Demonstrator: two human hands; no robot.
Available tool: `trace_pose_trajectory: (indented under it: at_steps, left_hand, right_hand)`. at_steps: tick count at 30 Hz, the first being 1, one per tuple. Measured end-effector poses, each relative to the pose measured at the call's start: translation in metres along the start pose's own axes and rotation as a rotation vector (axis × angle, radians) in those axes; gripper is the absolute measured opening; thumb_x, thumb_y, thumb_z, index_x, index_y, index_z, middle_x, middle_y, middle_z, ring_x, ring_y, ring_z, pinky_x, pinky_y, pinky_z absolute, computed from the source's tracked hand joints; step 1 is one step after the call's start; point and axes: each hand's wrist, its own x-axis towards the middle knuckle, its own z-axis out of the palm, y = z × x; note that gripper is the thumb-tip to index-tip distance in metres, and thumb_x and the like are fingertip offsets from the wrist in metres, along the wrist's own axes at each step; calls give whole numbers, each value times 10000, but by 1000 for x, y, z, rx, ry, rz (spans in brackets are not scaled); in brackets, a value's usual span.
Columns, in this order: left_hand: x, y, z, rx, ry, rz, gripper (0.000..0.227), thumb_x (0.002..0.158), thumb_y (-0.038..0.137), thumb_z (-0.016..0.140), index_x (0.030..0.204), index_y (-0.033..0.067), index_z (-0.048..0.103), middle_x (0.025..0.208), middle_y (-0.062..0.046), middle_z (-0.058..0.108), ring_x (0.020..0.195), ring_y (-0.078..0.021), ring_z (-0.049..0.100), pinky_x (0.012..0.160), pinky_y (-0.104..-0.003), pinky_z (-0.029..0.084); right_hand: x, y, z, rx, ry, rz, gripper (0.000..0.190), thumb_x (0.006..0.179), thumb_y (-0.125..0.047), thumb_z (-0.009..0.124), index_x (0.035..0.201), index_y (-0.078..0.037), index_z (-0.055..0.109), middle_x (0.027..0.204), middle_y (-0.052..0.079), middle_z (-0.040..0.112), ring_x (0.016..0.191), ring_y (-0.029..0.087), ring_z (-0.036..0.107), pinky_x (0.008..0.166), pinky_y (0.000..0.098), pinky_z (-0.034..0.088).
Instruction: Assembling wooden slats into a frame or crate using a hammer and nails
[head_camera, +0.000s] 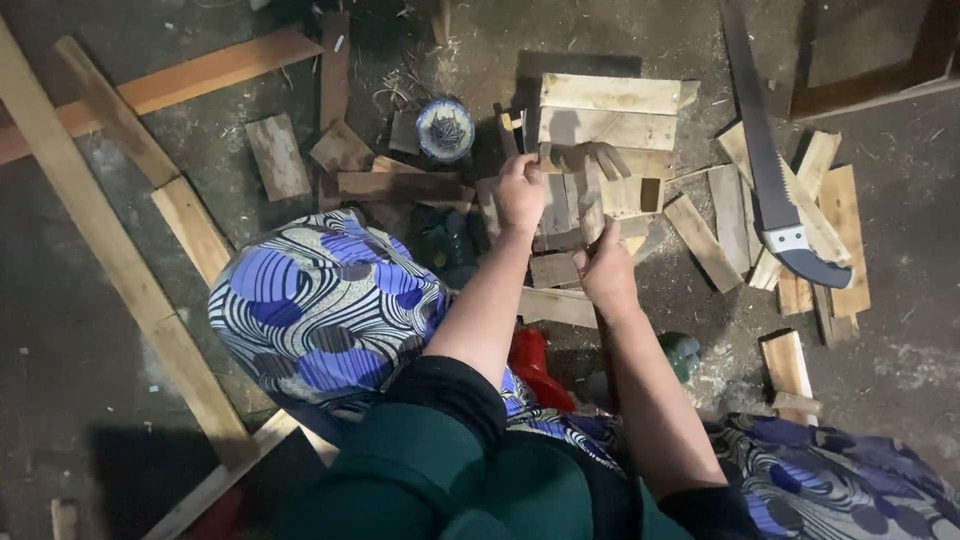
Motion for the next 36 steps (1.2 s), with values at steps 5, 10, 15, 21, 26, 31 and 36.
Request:
trace_pose_trajectory:
  at_steps: [5, 10, 15, 21, 26, 31, 36]
  left_hand:
    - [-2, 10, -10, 98, -459, -269, 582, 948, 336, 654, 1488, 190, 495, 1378, -216, 635, 1297, -420, 619, 1048, -584, 517]
    - [-6, 37, -16, 446, -420, -129, 307, 978, 306, 646, 1235, 141, 679, 1090, -157, 746, 1054, -378, 756, 849, -515, 612]
    - [-14, 38, -3, 402, -297, -185, 364, 903, 307, 693, 1229, 148, 683, 1083, -181, 769, 1026, -402, 759, 851, -532, 613]
    - [-16, 64, -20, 376, -367, -202, 690, 898, 274, 774, 1505, 274, 446, 1594, -189, 449, 1194, -402, 703, 996, -568, 553]
    - [-15, 61, -1, 435, -264, -3, 434, 920, 449, 692, 1307, 280, 593, 1249, -71, 695, 1046, -360, 762, 931, -588, 542]
    - [-13, 26, 28, 468, -314, 28, 244, 952, 288, 616, 1189, 239, 588, 1143, -35, 650, 964, -365, 773, 812, -583, 579]
    - [-7, 25, 19, 328, -138, 116, 70, 945, 217, 571, 983, 248, 620, 977, -33, 638, 849, -388, 763, 715, -565, 608]
  right_hand:
    - [-3, -9, -6, 50, -15, -25, 576, 935, -188, 602, 1425, -95, 313, 1036, 389, 667, 1044, 600, 639, 894, 689, 501]
    - [-1, -15, -21, 187, 5, -36, 641, 910, -184, 618, 1471, -119, 315, 1020, 403, 657, 1031, 617, 622, 858, 713, 487]
    - [-7, -25, -42, 225, -11, 23, 569, 922, -253, 641, 1427, -124, 412, 1033, 369, 675, 1028, 580, 639, 862, 660, 507]
    - [-10, -35, -54, 271, 20, 17, 631, 912, -235, 673, 1478, -155, 407, 1114, 373, 661, 1076, 581, 618, 861, 658, 515]
    - [-8, -22, -55, 339, 74, 12, 625, 920, -205, 696, 1470, -105, 416, 1050, 393, 645, 975, 563, 654, 765, 629, 524]
    - [2, 13, -30, 299, 65, 30, 588, 928, -212, 694, 1428, -85, 413, 1149, 418, 628, 1110, 610, 591, 899, 694, 482]
    - [-10, 5, -28, 313, 91, 71, 639, 921, -244, 717, 1463, -124, 402, 1140, 364, 659, 1126, 573, 608, 918, 676, 492]
